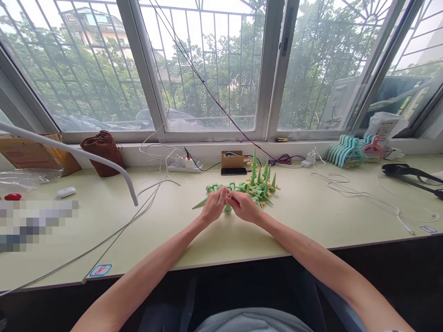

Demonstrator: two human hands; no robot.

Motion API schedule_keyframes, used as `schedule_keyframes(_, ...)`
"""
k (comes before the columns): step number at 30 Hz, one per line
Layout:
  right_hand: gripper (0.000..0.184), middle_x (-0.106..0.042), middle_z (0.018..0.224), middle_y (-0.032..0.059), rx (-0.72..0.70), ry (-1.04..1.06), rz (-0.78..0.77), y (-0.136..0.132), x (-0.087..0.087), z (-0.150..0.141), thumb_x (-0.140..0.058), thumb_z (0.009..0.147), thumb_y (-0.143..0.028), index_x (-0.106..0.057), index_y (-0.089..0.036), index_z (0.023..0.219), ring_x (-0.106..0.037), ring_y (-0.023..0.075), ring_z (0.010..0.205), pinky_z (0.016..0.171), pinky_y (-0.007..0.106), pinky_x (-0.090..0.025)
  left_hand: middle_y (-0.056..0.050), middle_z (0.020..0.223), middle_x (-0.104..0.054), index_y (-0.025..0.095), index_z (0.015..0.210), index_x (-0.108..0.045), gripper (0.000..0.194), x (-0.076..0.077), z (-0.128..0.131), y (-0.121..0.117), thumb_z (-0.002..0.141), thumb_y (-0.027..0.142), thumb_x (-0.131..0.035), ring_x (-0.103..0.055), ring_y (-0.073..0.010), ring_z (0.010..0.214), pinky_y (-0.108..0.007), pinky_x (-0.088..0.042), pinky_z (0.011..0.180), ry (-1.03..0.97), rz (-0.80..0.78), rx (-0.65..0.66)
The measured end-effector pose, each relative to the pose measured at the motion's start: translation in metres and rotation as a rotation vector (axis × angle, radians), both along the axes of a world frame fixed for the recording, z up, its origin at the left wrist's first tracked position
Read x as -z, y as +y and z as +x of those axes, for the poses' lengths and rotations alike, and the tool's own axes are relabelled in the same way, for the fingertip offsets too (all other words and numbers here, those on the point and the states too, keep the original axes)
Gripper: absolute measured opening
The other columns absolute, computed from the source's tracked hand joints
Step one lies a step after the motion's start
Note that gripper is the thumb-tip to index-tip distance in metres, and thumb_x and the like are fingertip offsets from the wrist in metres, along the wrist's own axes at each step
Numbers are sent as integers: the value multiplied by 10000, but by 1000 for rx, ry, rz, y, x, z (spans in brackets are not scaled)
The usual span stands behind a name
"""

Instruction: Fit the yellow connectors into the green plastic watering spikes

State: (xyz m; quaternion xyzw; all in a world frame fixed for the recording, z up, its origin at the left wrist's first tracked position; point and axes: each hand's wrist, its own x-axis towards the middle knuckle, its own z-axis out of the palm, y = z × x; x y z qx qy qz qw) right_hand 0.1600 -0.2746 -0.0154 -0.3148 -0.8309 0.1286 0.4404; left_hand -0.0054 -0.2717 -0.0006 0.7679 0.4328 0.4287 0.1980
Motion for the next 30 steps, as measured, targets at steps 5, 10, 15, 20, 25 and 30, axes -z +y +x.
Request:
schedule_keyframes(5, 249, -553, 740, 26, -40, -136, 95, -4, 3, -2, -376, 1019, -301, -454, -206, 803, -409, 125, 587, 571, 245, -320, 10, 582, -530, 192, 825, -621, 602, -1, 0, -1, 1013, 612, -234, -502, -152, 564, -285, -410, 604, -54, 14, -2)
schedule_keyframes(10, 231, -593, 791, 52, -45, -217, 138, -12, -9, -4, -353, 1028, -279, -488, -194, 861, -455, 135, 618, 582, 250, -332, 8, 546, -520, 187, 802, -642, 646, -2, 1, -3, 1003, 644, -233, -499, -155, 547, -289, -414, 582, -121, 19, -22)
schedule_keyframes(15, 246, -612, 783, 46, -36, -164, 125, -17, -34, 1, -365, 1025, -278, -505, -195, 842, -495, 134, 652, 610, 246, -351, 13, 522, -476, 193, 758, -628, 667, -1, 1, -2, 1014, 640, -204, -479, -147, 528, -288, -406, 577, -188, 67, -61)
schedule_keyframes(20, 291, -494, 607, -23, 88, -26, 148, -12, -69, 23, -427, 1010, -366, -510, -202, 785, -421, 120, 565, 604, 247, -347, 22, 499, -441, 193, 783, -637, 659, 1, 1, -1, 1009, 653, -223, -455, -140, 483, -287, -393, 551, -210, 101, -68)
schedule_keyframes(25, 387, -416, 527, -49, 305, 190, 118, -4, -91, 46, -466, 987, -444, -431, -218, 675, -370, 107, 494, 555, 253, -319, 23, 491, -440, 196, 790, -646, 651, 4, 2, 0, 1004, 659, -243, -447, -137, 459, -284, -391, 514, -202, 83, -41)
schedule_keyframes(30, 408, -370, 511, -53, 404, 168, 151, 5, -90, 56, -473, 973, -447, -376, -229, 642, -337, 114, 492, 556, 264, -312, 24, 482, -454, 199, 787, -640, 636, 6, 1, 0, 1002, 660, -258, -449, -138, 445, -287, -395, 507, -185, 69, -20)
